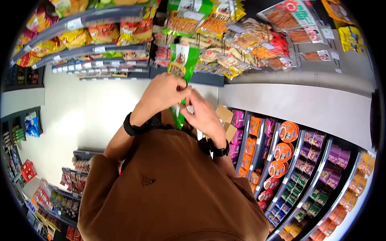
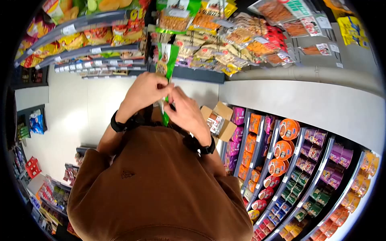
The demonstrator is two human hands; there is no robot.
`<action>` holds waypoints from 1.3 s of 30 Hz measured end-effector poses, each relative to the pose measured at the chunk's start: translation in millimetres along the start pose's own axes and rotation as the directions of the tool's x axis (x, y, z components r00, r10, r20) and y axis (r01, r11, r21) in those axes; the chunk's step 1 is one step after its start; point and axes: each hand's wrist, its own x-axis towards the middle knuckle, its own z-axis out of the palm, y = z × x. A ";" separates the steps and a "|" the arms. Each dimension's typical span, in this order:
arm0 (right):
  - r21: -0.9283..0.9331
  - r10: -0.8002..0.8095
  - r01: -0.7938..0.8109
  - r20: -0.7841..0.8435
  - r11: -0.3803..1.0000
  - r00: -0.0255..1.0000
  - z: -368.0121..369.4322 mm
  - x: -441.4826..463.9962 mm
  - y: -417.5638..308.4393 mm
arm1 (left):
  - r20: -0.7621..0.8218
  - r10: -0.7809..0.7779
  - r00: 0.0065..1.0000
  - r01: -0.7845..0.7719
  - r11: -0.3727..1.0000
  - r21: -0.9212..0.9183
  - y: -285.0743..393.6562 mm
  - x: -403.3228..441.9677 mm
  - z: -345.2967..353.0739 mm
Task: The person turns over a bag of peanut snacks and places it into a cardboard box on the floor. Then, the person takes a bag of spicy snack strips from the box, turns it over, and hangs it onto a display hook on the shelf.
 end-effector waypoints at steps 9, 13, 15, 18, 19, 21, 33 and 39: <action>0.247 0.049 -0.006 -0.167 0.969 0.985 -36.0 -41.4 51.3 | 0.092 0.047 0.995 -0.062 0.985 0.163 56.6 40.2 48.6; 0.533 0.147 -0.004 -0.227 0.846 0.963 -46.4 -52.5 70.7 | 0.084 0.164 0.983 -0.168 0.985 0.043 78.2 46.7 64.7; 0.544 0.183 -0.053 -0.186 0.837 0.965 -52.6 -59.7 85.2 | 0.158 0.141 0.977 -0.143 0.990 -0.003 84.4 47.7 64.7; 0.671 0.141 0.102 -0.297 0.734 0.945 -46.7 -69.2 111.3 | 0.119 0.066 0.991 -0.053 0.992 -0.110 81.6 39.0 63.5; 0.740 0.177 0.110 -0.298 0.663 0.938 -51.7 -73.3 109.5 | 0.142 0.061 0.988 -0.050 0.995 -0.084 80.0 35.6 60.6; 0.775 0.207 0.139 -0.330 0.616 0.921 -57.7 -80.0 114.9 | 0.012 -0.016 1.000 0.017 0.986 -0.166 74.6 28.6 53.7; 0.899 0.145 0.294 -0.355 0.326 0.924 -77.2 -85.8 124.4 | 0.145 -0.113 0.983 0.168 0.873 -0.459 72.6 17.0 57.8; 0.884 0.150 0.356 -0.413 0.304 0.898 -75.4 -87.9 113.2 | 0.154 -0.062 0.986 0.135 0.842 -0.522 84.0 22.5 57.6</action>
